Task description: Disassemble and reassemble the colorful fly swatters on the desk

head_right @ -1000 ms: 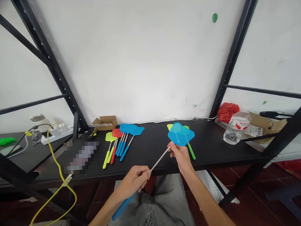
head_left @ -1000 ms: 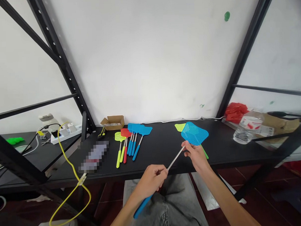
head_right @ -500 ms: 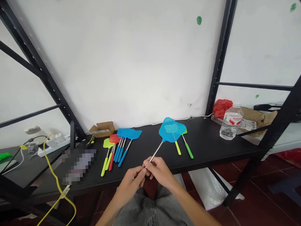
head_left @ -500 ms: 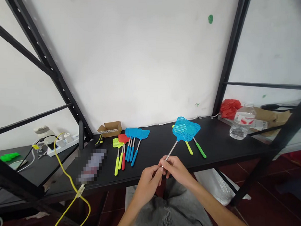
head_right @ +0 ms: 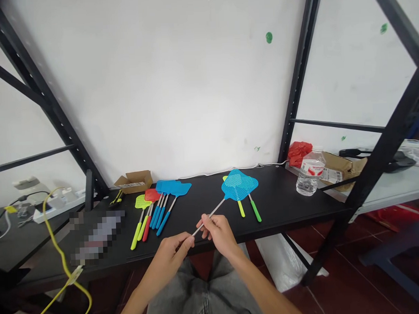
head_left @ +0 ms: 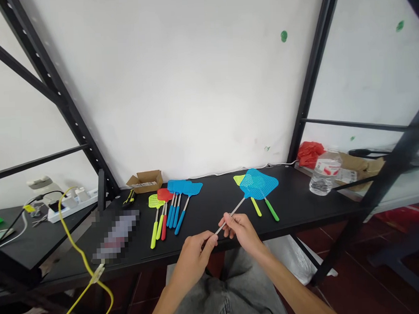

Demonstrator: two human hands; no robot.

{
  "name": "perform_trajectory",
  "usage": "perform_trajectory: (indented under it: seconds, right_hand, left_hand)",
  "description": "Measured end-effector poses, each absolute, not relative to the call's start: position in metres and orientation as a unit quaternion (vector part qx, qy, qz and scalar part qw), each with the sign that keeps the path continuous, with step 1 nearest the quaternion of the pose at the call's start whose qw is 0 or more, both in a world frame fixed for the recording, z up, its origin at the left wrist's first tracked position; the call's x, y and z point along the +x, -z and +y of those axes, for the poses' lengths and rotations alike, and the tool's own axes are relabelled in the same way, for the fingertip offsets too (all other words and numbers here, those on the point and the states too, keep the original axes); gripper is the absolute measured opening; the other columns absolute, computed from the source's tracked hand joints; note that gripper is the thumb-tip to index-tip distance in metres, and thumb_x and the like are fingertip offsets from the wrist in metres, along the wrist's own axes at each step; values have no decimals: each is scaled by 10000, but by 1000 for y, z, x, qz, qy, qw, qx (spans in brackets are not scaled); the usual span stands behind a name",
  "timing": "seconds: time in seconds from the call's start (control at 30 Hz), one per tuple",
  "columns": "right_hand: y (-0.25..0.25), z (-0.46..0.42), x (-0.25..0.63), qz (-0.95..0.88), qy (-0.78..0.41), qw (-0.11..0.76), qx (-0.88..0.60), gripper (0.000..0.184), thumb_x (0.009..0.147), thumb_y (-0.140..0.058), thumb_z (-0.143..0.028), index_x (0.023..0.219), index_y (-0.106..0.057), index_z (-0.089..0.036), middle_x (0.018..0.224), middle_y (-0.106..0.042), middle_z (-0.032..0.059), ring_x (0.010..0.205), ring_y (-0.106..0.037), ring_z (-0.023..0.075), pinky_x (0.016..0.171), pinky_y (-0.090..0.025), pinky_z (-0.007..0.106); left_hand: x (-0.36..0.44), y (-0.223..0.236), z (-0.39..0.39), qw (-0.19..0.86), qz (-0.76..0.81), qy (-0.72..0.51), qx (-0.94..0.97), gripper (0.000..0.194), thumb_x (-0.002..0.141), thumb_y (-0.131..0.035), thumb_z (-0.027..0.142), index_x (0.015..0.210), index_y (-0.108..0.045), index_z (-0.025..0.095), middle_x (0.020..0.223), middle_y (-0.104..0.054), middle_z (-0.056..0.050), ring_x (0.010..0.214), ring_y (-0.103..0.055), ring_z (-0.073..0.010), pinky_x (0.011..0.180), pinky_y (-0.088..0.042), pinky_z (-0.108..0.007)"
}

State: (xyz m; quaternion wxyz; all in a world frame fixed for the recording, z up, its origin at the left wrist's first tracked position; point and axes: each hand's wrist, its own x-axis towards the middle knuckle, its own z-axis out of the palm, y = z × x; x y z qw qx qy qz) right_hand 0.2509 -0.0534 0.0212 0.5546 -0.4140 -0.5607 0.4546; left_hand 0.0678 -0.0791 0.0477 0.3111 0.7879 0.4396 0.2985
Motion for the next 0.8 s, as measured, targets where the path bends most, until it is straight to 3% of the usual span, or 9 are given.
perform_trajectory:
  seconds: [0.23, 0.4, 0.8]
  right_hand:
    - [-25, -41, 271, -489, -473, 601, -421, 545, 779, -639, -669, 715, -723, -134, 578, -594, 46, 509, -565, 134, 451, -364, 225]
    - [-33, -32, 300, -412, -463, 654, -433, 539, 671, -740, -673, 686, -704, -135, 576, -580, 41, 508, -560, 137, 431, -359, 222]
    - [-37, -31, 321, -341, -444, 715, -419, 492, 648, -797, -620, 689, -670, -147, 615, -588, 29, 495, -540, 109, 426, -359, 209]
  left_hand:
    - [64, -51, -78, 252, 448, -284, 810, 405, 994, -373, 440, 687, -492, 203, 583, -407, 40, 560, -364, -127, 568, -214, -264]
    - [57, -54, -78, 235, 437, -266, 826, 385, 997, -373, 435, 738, -553, 214, 602, -473, 34, 566, -416, -135, 585, -236, -265]
    - [47, -68, -77, 203, 436, -226, 847, 411, 1012, -330, 447, 737, -521, 210, 631, -480, 37, 589, -414, -134, 590, -233, -269]
